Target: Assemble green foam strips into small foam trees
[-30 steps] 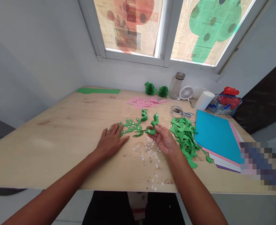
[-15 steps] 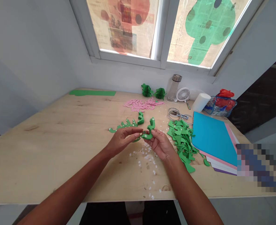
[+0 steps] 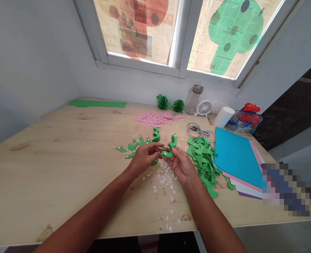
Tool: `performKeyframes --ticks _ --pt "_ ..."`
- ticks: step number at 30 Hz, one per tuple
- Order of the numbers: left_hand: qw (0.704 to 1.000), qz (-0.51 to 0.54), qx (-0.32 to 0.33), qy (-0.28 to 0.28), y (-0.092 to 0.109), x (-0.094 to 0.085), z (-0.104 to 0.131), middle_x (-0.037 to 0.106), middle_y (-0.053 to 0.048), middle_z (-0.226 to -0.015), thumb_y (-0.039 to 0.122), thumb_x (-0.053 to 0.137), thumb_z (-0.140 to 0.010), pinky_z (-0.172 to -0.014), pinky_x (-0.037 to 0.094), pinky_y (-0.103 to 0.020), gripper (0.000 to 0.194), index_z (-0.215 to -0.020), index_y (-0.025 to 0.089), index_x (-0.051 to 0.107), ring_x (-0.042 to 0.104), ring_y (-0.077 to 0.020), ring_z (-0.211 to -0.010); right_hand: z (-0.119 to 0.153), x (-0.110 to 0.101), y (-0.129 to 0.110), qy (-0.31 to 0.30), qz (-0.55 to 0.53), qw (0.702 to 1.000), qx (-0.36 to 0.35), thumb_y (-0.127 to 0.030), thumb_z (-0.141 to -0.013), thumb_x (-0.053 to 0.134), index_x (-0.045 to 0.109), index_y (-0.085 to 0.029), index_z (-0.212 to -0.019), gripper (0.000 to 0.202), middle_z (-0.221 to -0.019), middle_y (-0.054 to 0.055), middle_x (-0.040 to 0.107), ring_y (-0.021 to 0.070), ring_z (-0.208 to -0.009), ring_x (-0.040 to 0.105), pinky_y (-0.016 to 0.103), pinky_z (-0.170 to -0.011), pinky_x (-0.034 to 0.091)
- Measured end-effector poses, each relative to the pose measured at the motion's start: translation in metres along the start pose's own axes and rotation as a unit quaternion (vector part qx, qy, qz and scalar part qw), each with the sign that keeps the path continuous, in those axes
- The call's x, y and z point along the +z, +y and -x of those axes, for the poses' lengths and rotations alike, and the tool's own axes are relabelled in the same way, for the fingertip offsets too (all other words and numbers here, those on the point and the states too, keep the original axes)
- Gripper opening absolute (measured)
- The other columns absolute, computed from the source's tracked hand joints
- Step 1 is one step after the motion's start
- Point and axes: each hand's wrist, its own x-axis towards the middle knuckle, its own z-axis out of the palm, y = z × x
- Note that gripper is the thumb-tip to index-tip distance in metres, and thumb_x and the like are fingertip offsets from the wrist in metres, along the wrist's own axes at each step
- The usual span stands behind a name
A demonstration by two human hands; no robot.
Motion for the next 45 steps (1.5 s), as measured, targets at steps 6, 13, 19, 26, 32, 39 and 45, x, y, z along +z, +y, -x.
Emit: performKeyframes --ticks 6,13,19,26,32,39,45 --pt "0.996 0.033 -0.011 0.079 -0.002 0.002 0.0 0.067 -0.002 -0.066 0.039 0.073 -0.064 -0.056 0.051 -0.028 0.044 -0.099 0.015 0.062 0.065 -0.0182 -0.06 0.0 0.001 0.002 0.024 0.057 0.998 -0.005 -0.028 -0.066 0.078 0.068 -0.016 -0.079 0.02 -0.082 0.005 0.075 0.0121 -0.066 0.066 0.02 -0.057 0.05" --pt "0.993 0.065 -0.034 0.087 -0.007 0.001 -0.001 0.064 0.001 -0.063 0.035 0.071 -0.066 -0.049 0.043 -0.023 0.039 -0.097 0.017 0.055 0.062 -0.0163 -0.057 0.002 0.005 0.006 0.006 0.12 0.993 -0.012 -0.032 -0.065 0.077 0.065 -0.017 -0.069 0.021 -0.071 0.002 0.071 0.0108 -0.061 0.06 0.02 -0.055 0.043" --pt "0.988 0.116 -0.014 0.102 -0.003 0.002 0.005 0.058 0.007 -0.058 0.028 0.07 -0.069 -0.05 0.042 -0.021 0.031 -0.091 0.021 0.049 0.055 -0.0105 -0.051 0.003 0.01 0.007 0.035 0.168 0.985 -0.02 -0.035 -0.063 0.077 0.063 -0.016 -0.064 0.023 -0.064 0.0 0.066 0.01 -0.057 0.054 0.021 -0.053 0.039" --pt "0.985 0.131 0.02 0.107 0.005 0.006 0.012 0.056 0.006 -0.06 0.026 0.07 -0.068 -0.05 0.043 -0.021 0.019 -0.08 0.02 0.056 0.052 -0.0093 -0.052 0.0 0.007 0.012 0.074 0.215 0.973 -0.043 -0.037 -0.062 0.077 0.063 -0.016 -0.064 0.026 -0.057 -0.003 0.059 0.0077 -0.05 0.049 0.021 -0.049 0.036" --pt "0.987 0.111 0.01 0.117 0.007 0.003 0.012 0.061 0.003 -0.061 0.023 0.07 -0.067 -0.053 0.045 -0.022 0.01 -0.074 0.018 0.064 0.055 -0.0103 -0.054 -0.002 0.007 0.012 0.099 0.232 0.965 -0.071 -0.039 -0.06 0.075 0.062 -0.016 -0.066 0.028 -0.057 -0.003 0.057 0.0073 -0.047 0.046 0.02 -0.046 0.035" --pt "0.989 0.103 -0.023 0.104 0.006 0.001 0.011 0.068 -0.003 -0.068 0.024 0.075 -0.062 -0.055 0.048 -0.023 0.015 -0.073 0.016 0.071 0.061 -0.0147 -0.062 0.002 0.011 0.01 0.101 0.286 0.946 -0.114 -0.035 -0.067 0.07 0.056 -0.019 -0.099 0.039 -0.049 -0.01 0.047 0.0071 -0.044 0.04 0.018 -0.045 0.032" --pt "0.986 0.133 -0.029 0.093 0.002 -0.001 0.01 0.069 -0.002 -0.065 0.024 0.078 -0.061 -0.05 0.045 -0.02 0.018 -0.076 0.017 0.072 0.058 -0.0115 -0.056 0.005 0.013 0.009 0.025 0.322 0.936 -0.142 -0.034 -0.075 0.063 0.062 -0.019 -0.093 0.023 -0.052 -0.008 0.045 0.0074 -0.047 0.037 0.019 -0.044 0.028"
